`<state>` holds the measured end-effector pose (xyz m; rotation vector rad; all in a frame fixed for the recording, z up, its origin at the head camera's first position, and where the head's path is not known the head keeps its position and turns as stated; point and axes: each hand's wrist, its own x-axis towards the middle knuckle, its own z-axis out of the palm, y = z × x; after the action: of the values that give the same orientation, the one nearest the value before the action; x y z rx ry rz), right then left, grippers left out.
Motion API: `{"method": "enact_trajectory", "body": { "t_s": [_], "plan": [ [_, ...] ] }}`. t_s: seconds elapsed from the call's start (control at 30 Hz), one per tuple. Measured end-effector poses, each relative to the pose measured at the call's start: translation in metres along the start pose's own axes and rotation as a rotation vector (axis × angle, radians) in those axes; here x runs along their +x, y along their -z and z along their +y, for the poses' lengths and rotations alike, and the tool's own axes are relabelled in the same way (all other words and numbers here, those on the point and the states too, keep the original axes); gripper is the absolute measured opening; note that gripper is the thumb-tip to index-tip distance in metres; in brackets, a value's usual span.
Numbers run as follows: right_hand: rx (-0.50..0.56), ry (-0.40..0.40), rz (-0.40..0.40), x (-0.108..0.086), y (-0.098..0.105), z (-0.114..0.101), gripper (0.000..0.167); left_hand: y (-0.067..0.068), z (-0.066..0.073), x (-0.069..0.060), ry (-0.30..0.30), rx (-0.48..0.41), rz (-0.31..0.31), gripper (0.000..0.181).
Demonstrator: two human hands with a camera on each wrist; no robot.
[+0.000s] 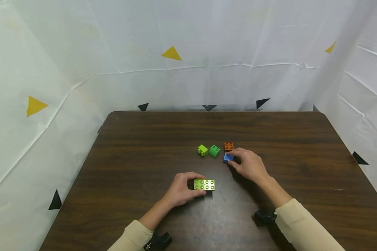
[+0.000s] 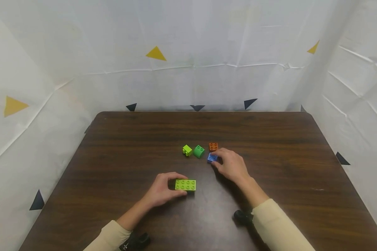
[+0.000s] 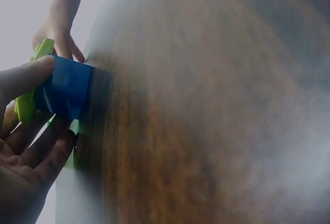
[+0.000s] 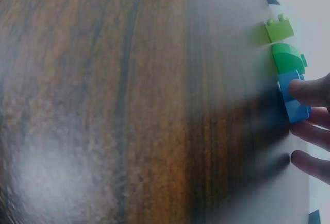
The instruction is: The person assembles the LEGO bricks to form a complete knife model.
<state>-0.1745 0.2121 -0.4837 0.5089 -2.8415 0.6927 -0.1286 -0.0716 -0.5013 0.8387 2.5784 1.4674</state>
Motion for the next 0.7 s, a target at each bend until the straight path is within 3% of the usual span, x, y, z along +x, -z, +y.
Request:
{"method": "enact_trajectory", "body": {
  "t_s": [0.7],
  "plan": [
    [0.118, 0.084, -0.023, -0.005, 0.014, -0.03, 0.03, 0.001, 0.0, 0.0, -0.005, -0.026, -0.002, 0.038]
  ]
}}
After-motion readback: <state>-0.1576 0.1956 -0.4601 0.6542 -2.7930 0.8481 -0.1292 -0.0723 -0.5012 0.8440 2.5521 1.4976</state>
